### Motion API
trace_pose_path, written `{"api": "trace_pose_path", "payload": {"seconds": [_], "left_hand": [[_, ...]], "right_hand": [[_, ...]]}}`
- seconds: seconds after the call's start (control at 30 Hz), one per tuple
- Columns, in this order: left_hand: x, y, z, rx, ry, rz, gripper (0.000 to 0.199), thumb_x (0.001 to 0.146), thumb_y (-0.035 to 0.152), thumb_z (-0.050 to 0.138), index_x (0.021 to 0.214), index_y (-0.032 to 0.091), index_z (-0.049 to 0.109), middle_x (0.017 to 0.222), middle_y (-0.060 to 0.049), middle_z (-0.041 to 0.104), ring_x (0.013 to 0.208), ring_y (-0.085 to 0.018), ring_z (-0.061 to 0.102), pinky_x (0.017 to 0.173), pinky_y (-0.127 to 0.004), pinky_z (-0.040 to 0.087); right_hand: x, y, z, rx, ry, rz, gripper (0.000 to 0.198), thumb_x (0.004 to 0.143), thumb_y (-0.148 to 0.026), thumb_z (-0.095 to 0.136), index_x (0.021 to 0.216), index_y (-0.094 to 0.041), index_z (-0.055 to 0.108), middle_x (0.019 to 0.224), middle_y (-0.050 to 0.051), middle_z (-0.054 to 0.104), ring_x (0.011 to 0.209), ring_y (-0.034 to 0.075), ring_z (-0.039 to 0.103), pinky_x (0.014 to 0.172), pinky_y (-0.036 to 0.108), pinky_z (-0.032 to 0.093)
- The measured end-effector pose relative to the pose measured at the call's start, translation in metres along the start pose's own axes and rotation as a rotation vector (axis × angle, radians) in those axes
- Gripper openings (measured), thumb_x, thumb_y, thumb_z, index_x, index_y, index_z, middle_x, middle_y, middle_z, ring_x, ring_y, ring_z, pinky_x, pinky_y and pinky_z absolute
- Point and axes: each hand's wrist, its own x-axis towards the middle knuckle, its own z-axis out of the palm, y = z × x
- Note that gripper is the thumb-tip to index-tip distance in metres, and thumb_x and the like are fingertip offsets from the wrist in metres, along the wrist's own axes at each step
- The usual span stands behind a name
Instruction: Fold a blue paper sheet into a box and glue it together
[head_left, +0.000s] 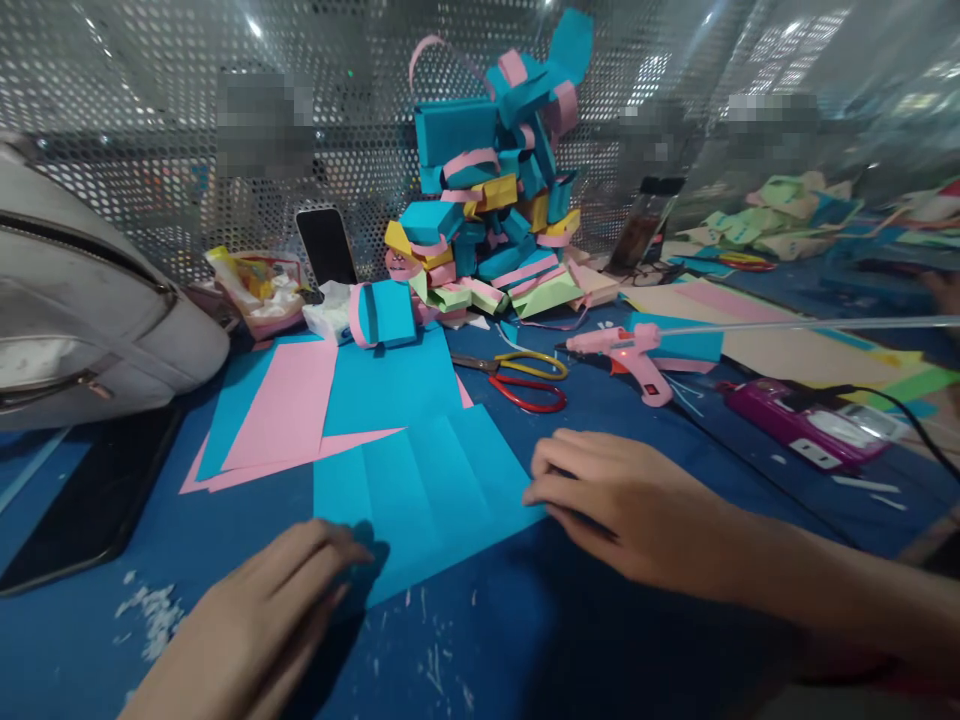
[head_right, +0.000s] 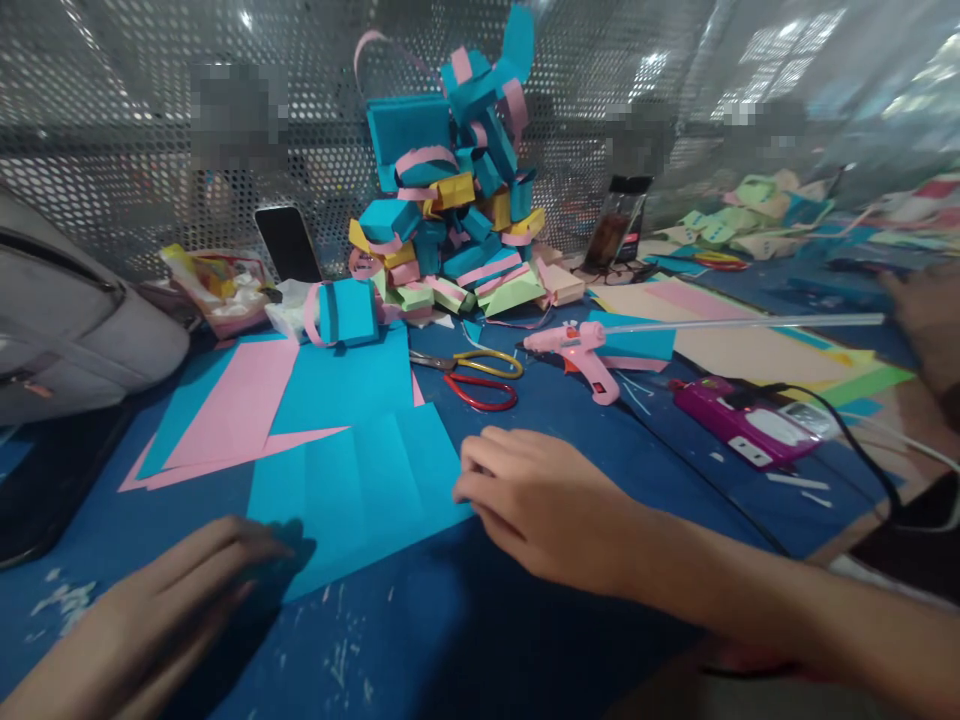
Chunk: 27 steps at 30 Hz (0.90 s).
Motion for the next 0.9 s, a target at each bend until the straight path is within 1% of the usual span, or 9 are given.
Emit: {"api": "trace_pose_path", "payload": {"seconds": [0.1,0.2,0.37,0.5,0.7,0.77,0.83,0.87,0.9], "left_hand": [[0.009,0.000,-0.007,-0.125,-0.095,-0.118,0.025,0.100,0.023,0.035,0.098,0.023,0.060,0.096,-0.001,0.065,0.085,-0.013,0.064,0.074,-0.021,0.053],[0.009,0.004,-0.002,-0.123,-0.118,-0.123,0.023,0.099,0.023,0.038,0.090,0.022,0.060,0.087,0.000,0.062,0.081,-0.015,0.060,0.075,-0.025,0.051],[0.006,0.003,0.005,-0.030,-0.128,-0.078,0.024,0.099,0.023,0.038,0.088,0.021,0.059,0.085,-0.001,0.060,0.078,-0.015,0.057,0.072,-0.027,0.047],[0.010,-0.002,0.009,0.068,-0.155,-0.034,0.027,0.099,0.022,0.038,0.080,0.020,0.057,0.081,-0.001,0.058,0.072,-0.016,0.054,0.066,-0.027,0.044],[0.015,-0.004,0.012,0.250,-0.035,0.109,0.037,0.100,0.023,0.033,0.074,0.020,0.058,0.072,-0.001,0.060,0.060,-0.015,0.053,0.057,-0.026,0.040],[0.015,-0.001,0.010,0.319,-0.046,0.096,0.034,0.099,0.021,0.034,0.079,0.020,0.061,0.074,-0.001,0.062,0.061,-0.016,0.055,0.059,-0.027,0.043],[0.015,0.004,0.008,0.385,-0.075,0.079,0.030,0.097,0.015,0.036,0.100,0.023,0.064,0.085,-0.003,0.065,0.066,-0.017,0.059,0.063,-0.028,0.046],[0.015,0.007,0.007,0.417,-0.089,0.087,0.035,0.094,0.011,0.036,0.113,0.027,0.061,0.091,-0.003,0.065,0.070,-0.017,0.060,0.065,-0.028,0.047],[0.014,0.010,0.006,0.446,-0.101,0.103,0.047,0.092,0.006,0.037,0.126,0.032,0.055,0.098,-0.003,0.065,0.074,-0.018,0.061,0.068,-0.029,0.048]], "right_hand": [[0.021,-0.006,0.003,0.127,-0.091,-0.091,0.011,0.093,-0.026,0.055,0.099,-0.019,0.060,0.095,0.003,0.059,0.086,0.017,0.051,0.073,0.029,0.038],[0.038,-0.011,0.015,0.144,-0.108,-0.161,0.014,0.097,-0.029,0.051,0.096,-0.018,0.058,0.091,0.002,0.059,0.082,0.015,0.049,0.073,0.028,0.038],[0.051,-0.013,0.034,0.016,-0.079,-0.214,0.022,0.100,-0.028,0.042,0.090,-0.018,0.058,0.084,0.000,0.057,0.074,0.014,0.044,0.068,0.028,0.033],[0.049,-0.012,0.043,-0.091,-0.012,-0.255,0.020,0.100,-0.028,0.043,0.090,-0.019,0.057,0.084,0.000,0.055,0.073,0.015,0.042,0.064,0.029,0.029],[0.047,-0.013,0.048,-0.173,0.076,-0.279,0.018,0.099,-0.025,0.043,0.089,-0.019,0.056,0.080,0.001,0.053,0.067,0.015,0.038,0.058,0.030,0.023],[0.047,-0.014,0.048,-0.196,0.084,-0.281,0.019,0.099,-0.025,0.042,0.088,-0.018,0.056,0.079,0.002,0.053,0.068,0.015,0.039,0.058,0.030,0.023],[0.047,-0.016,0.047,-0.223,0.086,-0.283,0.020,0.100,-0.025,0.041,0.089,-0.018,0.056,0.079,0.002,0.054,0.069,0.015,0.041,0.058,0.031,0.023],[0.047,-0.017,0.047,-0.238,0.087,-0.283,0.019,0.099,-0.025,0.042,0.090,-0.018,0.056,0.079,0.002,0.054,0.070,0.016,0.042,0.059,0.031,0.024],[0.047,-0.018,0.046,-0.252,0.086,-0.281,0.016,0.099,-0.024,0.043,0.091,-0.018,0.056,0.080,0.002,0.055,0.070,0.016,0.043,0.059,0.031,0.024]]}}
